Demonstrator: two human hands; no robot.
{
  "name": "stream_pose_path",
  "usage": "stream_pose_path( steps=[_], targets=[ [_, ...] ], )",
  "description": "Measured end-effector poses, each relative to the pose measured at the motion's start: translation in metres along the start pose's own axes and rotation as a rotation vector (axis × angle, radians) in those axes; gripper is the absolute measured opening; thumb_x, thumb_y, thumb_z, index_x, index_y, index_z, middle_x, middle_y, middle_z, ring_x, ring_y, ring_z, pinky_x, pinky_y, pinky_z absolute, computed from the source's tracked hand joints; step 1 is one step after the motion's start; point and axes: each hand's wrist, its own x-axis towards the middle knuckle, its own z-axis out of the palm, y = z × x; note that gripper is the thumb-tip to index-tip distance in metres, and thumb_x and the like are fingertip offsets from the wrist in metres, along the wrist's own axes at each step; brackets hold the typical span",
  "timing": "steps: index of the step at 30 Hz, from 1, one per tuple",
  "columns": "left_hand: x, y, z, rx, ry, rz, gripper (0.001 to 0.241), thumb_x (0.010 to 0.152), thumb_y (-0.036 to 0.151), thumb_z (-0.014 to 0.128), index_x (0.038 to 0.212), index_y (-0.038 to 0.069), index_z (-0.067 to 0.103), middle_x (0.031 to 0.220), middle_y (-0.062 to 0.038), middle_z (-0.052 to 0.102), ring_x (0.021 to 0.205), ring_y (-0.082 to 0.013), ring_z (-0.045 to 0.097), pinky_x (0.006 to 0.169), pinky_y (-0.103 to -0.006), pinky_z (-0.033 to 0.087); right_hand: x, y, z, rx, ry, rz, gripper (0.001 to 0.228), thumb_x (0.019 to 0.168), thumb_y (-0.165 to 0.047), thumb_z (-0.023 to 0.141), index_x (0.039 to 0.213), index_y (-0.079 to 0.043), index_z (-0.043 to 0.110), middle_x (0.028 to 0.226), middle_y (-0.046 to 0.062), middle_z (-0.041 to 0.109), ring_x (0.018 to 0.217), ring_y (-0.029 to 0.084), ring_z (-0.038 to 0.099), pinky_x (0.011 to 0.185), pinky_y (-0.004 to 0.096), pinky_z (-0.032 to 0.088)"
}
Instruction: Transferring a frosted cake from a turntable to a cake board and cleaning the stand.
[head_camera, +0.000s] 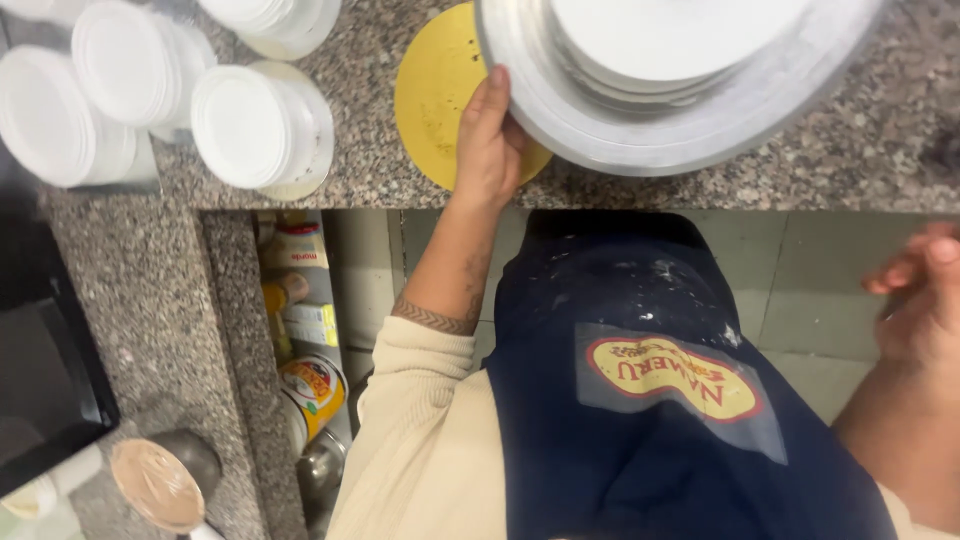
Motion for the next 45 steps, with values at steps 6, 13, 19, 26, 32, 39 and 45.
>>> stream_pose_path(
  steps=[6, 13, 19, 26, 32, 39, 45],
  targets=[
    [-0.037, -0.031, -0.001, 0.179, -0.121, -0.194, 0.054, 0.109, 0.047, 0.045, 0.122, -0.001, 0.064, 0.115, -0.021, 0.071, 0.106, -0.0301, 0.067, 0.092, -0.0442, 0.054, -0.032, -0.08, 0.108, 0.33, -0.226, 0.052, 0.031, 0.108, -0.023, 0.065, 0.133, -0.01, 0.053, 0.095, 0.01, 0.066, 0.072, 0.016, 0.055, 0.067, 0.032, 0.047],
    [-0.03, -0.032, -0.033, 0.4, -0.49, -0.299, 0.048, 0.106, 0.043, 0.056, 0.12, -0.001, 0.069, 0.118, -0.019, 0.074, 0.109, -0.0268, 0.07, 0.098, -0.0396, 0.056, -0.029, -0.103, 0.159, 0.3, -0.342, 0.038, 0.063, 0.103, -0.02, 0.066, 0.156, 0.007, 0.043, 0.088, 0.023, 0.065, 0.063, 0.019, 0.054, 0.065, 0.032, 0.046],
    [-0.037, -0.003, -0.011, -0.153, -0.165, -0.134, 0.04, 0.099, 0.037, 0.064, 0.127, 0.008, 0.064, 0.125, -0.013, 0.068, 0.113, -0.0272, 0.066, 0.095, -0.0452, 0.054, -0.026, -0.113, 0.176, 0.233, -0.362, 0.075, 0.067, 0.101, -0.019, 0.064, 0.159, 0.01, 0.045, 0.087, 0.022, 0.064, 0.064, 0.017, 0.053, 0.068, 0.032, 0.046],
    [-0.028, -0.018, -0.051, 0.223, -0.424, -0.177, 0.049, 0.1, 0.033, 0.072, 0.134, 0.001, 0.058, 0.122, -0.018, 0.07, 0.113, -0.0308, 0.067, 0.099, -0.0475, 0.055, -0.027, -0.113, 0.175, 0.243, -0.359, 0.079, 0.065, 0.102, -0.014, 0.061, 0.16, 0.009, 0.047, 0.088, 0.02, 0.066, 0.068, 0.018, 0.055, 0.069, 0.031, 0.048],
    [-0.037, -0.01, -0.031, 0.12, -0.47, -0.129, 0.047, 0.095, 0.02, 0.077, 0.134, -0.001, 0.061, 0.122, -0.019, 0.072, 0.11, -0.0311, 0.067, 0.096, -0.0484, 0.054, -0.028, -0.115, 0.175, 0.146, -0.369, 0.069, 0.065, 0.101, -0.014, 0.061, 0.161, 0.008, 0.047, 0.091, 0.02, 0.067, 0.067, 0.017, 0.056, 0.066, 0.028, 0.047],
    [-0.041, -0.021, -0.03, 0.344, -0.778, -0.281, 0.049, 0.097, 0.023, 0.075, 0.14, 0.005, 0.062, 0.137, -0.017, 0.066, 0.122, -0.0275, 0.065, 0.105, -0.0424, 0.053, -0.029, -0.104, 0.167, 0.107, -0.394, 0.054, 0.061, 0.104, -0.012, 0.059, 0.16, 0.008, 0.047, 0.087, 0.021, 0.067, 0.067, 0.017, 0.057, 0.066, 0.028, 0.047],
    [-0.028, 0.005, -0.018, -0.095, -0.246, -0.042, 0.065, 0.088, 0.016, 0.08, 0.144, 0.005, 0.047, 0.127, -0.013, 0.066, 0.121, -0.0287, 0.063, 0.108, -0.049, 0.05, -0.033, -0.107, 0.17, 0.101, -0.399, 0.047, 0.062, 0.104, -0.014, 0.061, 0.16, 0.009, 0.048, 0.088, 0.022, 0.066, 0.067, 0.017, 0.057, 0.067, 0.028, 0.047]
  ],
)
